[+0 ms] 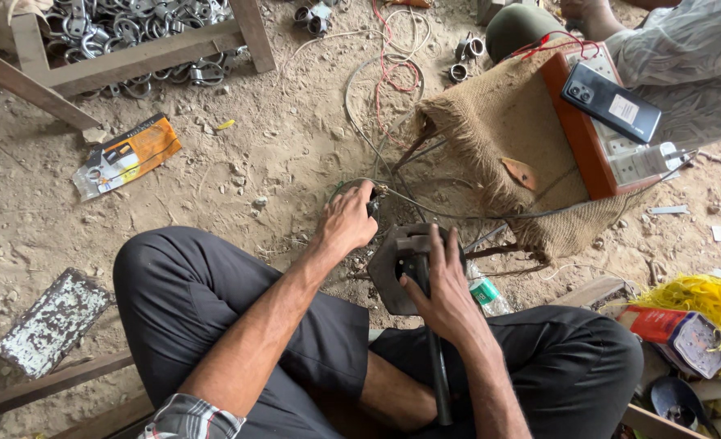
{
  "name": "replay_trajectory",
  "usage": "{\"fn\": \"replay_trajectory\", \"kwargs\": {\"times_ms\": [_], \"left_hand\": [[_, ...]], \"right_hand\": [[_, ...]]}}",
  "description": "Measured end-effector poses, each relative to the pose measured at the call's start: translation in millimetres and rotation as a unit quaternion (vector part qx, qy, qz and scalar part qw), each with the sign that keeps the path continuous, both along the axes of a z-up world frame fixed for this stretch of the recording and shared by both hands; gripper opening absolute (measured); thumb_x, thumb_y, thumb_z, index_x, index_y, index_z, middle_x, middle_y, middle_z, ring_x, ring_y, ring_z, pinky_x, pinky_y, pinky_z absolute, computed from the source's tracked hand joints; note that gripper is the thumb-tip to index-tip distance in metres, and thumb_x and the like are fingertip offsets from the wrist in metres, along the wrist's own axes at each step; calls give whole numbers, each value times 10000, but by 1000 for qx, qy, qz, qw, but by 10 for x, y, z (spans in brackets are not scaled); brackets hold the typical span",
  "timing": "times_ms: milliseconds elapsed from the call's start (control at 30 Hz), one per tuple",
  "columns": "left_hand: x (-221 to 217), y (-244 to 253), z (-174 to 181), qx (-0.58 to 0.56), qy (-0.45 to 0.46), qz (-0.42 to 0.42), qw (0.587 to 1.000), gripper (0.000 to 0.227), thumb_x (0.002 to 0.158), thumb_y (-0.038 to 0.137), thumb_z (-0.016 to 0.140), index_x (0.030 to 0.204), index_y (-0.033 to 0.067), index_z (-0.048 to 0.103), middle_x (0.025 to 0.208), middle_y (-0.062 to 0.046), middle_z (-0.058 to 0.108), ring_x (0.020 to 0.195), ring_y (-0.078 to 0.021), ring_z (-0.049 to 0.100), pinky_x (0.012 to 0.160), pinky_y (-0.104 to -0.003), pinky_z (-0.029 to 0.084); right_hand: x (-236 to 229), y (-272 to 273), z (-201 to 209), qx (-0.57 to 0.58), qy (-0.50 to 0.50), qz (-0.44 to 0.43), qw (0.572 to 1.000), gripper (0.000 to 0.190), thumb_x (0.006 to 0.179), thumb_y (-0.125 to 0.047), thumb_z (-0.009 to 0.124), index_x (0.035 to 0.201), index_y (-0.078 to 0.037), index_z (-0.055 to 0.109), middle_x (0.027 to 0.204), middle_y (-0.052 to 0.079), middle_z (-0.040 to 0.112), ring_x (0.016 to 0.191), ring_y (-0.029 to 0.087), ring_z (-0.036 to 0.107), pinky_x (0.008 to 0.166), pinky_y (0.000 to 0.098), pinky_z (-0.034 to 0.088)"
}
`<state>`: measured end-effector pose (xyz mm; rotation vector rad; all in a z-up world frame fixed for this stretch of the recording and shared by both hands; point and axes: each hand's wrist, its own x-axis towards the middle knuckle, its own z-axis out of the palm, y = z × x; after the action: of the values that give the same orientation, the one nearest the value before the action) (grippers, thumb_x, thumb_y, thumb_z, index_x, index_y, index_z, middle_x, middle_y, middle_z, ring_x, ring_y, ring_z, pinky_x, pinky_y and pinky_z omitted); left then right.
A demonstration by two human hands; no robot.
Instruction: The person sits on the ground and uses a hammer to repeatedly strike a small metal piece held by pliers on a metal stand. The person adjusts the metal piece and the stand multiple times while continuing to hammer.
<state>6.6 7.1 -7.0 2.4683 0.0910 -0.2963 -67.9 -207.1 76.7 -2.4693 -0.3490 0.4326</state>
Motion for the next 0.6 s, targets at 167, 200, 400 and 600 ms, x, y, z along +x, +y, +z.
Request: {"fn": "replay_trajectory", "kwargs": {"times_ms": [167, 200, 400, 600], "left_hand": [[-17, 8, -23, -18, -22, 14, 1000, 475, 819, 33, 575, 1288, -26, 526, 1135, -247, 694, 1009, -378, 700, 944, -527, 524], [-7, 5, -38, -13, -47, 10, 999, 492, 787, 15, 586, 1274, -29, 534, 1134, -253, 692, 1013, -386, 694, 943, -532, 519], [6, -9, -132, -15, -8, 22, 1000, 563, 785, -15, 560, 1345, -24, 505, 1106, -235, 702, 912, -328, 717, 879, -516, 559], [3, 7, -115, 4, 3, 24, 1000, 511, 809, 12, 577, 1313, -51, 525, 1042, -230, 712, 912, -328, 713, 926, -526, 548]], "right_hand": [[22, -70, 8, -120, 57, -42, 990, 1247, 747, -501, 831, 1584, 3, 57, 1561, 384, 194, 1452, 545, 274, 1154, 558, 326], [34, -84, 14, -106, 90, -53, 989, 1282, 722, -516, 837, 1584, 14, 49, 1556, 377, 239, 1443, 540, 310, 1152, 541, 361], [44, -97, 5, -105, 88, -37, 990, 1238, 774, -524, 794, 1565, 77, 54, 1541, 397, 264, 1400, 523, 382, 1119, 542, 406], [35, -131, -86, -100, 78, -30, 991, 1215, 801, -532, 768, 1548, 128, 72, 1525, 408, 278, 1408, 517, 379, 1136, 522, 392]]}}
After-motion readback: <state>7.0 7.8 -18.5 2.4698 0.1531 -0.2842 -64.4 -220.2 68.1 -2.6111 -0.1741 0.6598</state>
